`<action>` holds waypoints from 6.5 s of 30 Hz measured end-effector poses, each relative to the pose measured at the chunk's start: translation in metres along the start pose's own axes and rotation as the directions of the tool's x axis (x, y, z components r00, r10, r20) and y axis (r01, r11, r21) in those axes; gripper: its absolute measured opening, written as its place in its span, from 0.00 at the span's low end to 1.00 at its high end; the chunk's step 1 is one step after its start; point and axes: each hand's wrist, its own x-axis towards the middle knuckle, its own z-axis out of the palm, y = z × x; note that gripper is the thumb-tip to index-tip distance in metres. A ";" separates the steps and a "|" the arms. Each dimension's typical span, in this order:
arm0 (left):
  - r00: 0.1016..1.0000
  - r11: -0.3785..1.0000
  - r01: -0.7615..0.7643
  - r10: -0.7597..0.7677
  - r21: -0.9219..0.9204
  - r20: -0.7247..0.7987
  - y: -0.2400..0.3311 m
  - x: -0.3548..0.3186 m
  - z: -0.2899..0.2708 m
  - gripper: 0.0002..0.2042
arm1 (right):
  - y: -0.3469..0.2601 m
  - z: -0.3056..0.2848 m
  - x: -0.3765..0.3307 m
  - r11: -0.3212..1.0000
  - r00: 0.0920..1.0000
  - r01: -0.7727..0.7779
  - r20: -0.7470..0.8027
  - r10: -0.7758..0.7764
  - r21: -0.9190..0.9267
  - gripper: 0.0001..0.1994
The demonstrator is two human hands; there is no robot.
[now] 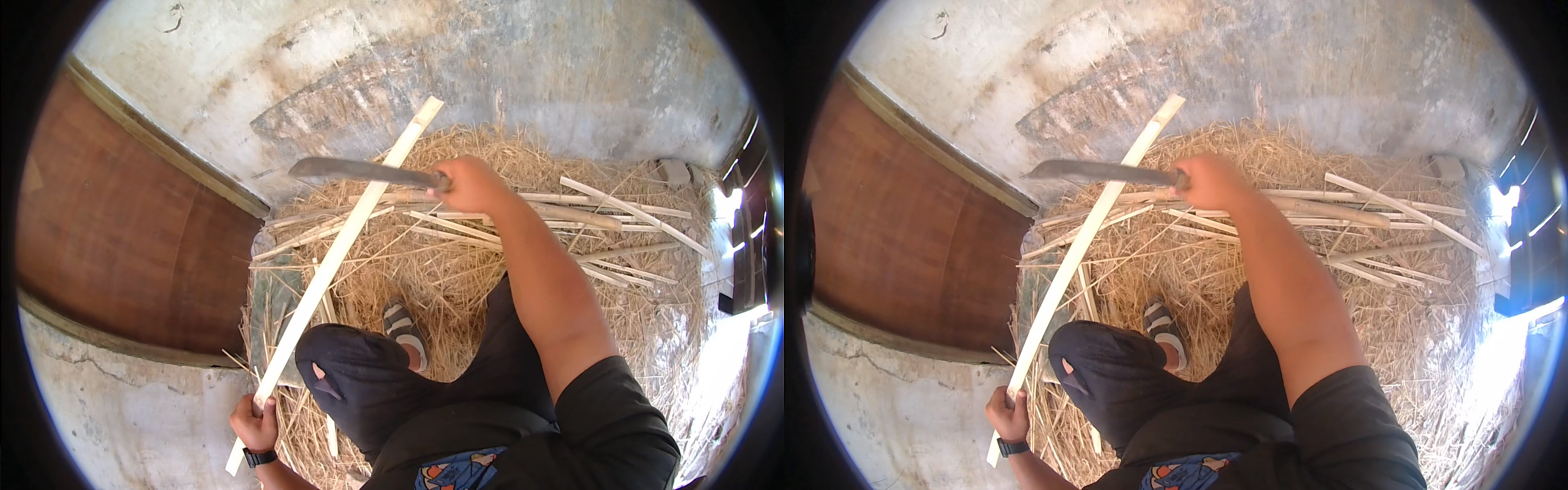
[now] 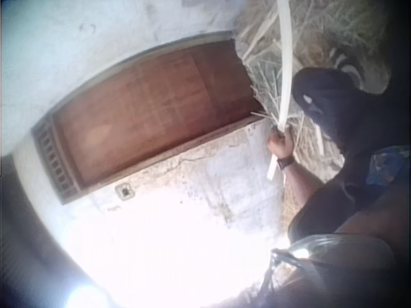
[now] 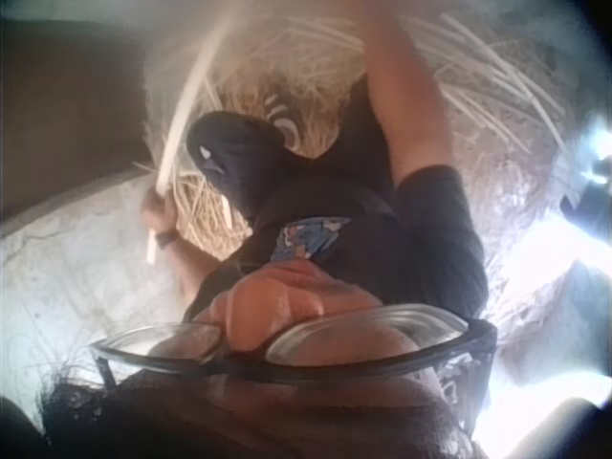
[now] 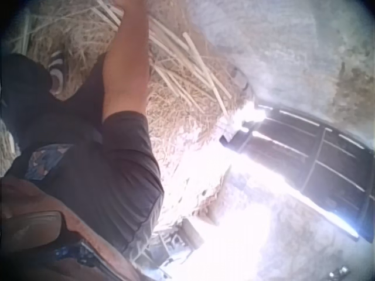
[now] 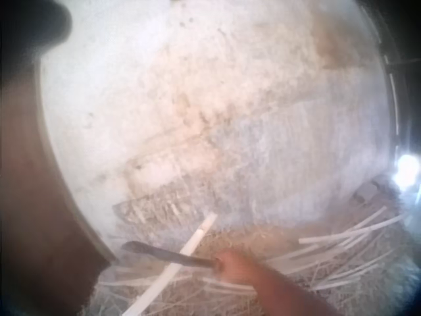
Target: The person sits on a bed of straw and uses a large knife to split long bamboo strips into thinner pieces. They hold the bamboo with one hand and repeatedly strike it with the knife to separate the fibers, discarding the finished pieces onto the pile.
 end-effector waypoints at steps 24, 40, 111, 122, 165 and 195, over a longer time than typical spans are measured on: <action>1.000 0.999 0.012 -0.012 -0.043 0.010 0.001 0.005 -0.004 0.19 | 0.015 0.004 0.002 0.999 0.995 -0.034 -0.089 0.035 0.018 0.12; 0.998 0.999 0.051 -0.051 0.007 0.043 -0.012 0.002 -0.004 0.20 | 0.006 0.016 0.003 0.981 0.989 -0.144 -0.009 0.147 0.129 0.05; 0.976 0.952 -0.118 0.165 -0.283 0.146 0.118 0.218 0.192 0.23 | -0.031 -0.037 -0.029 0.958 0.944 -0.286 -0.168 0.283 0.001 0.18; 0.978 0.968 -0.149 0.174 -0.200 0.116 0.102 0.202 0.168 0.20 | -0.047 0.021 0.014 0.947 0.952 -0.306 -0.063 0.300 -0.103 0.18; 0.953 0.947 -0.036 0.129 -0.320 0.274 0.101 0.212 0.182 0.27 | -0.014 0.023 0.010 0.975 0.993 -0.088 -0.098 0.070 -0.204 0.09; 0.973 0.952 -0.060 0.122 -0.300 0.194 0.092 0.212 0.177 0.27 | -0.020 0.015 0.007 0.978 0.989 -0.145 -0.060 0.137 -0.148 0.16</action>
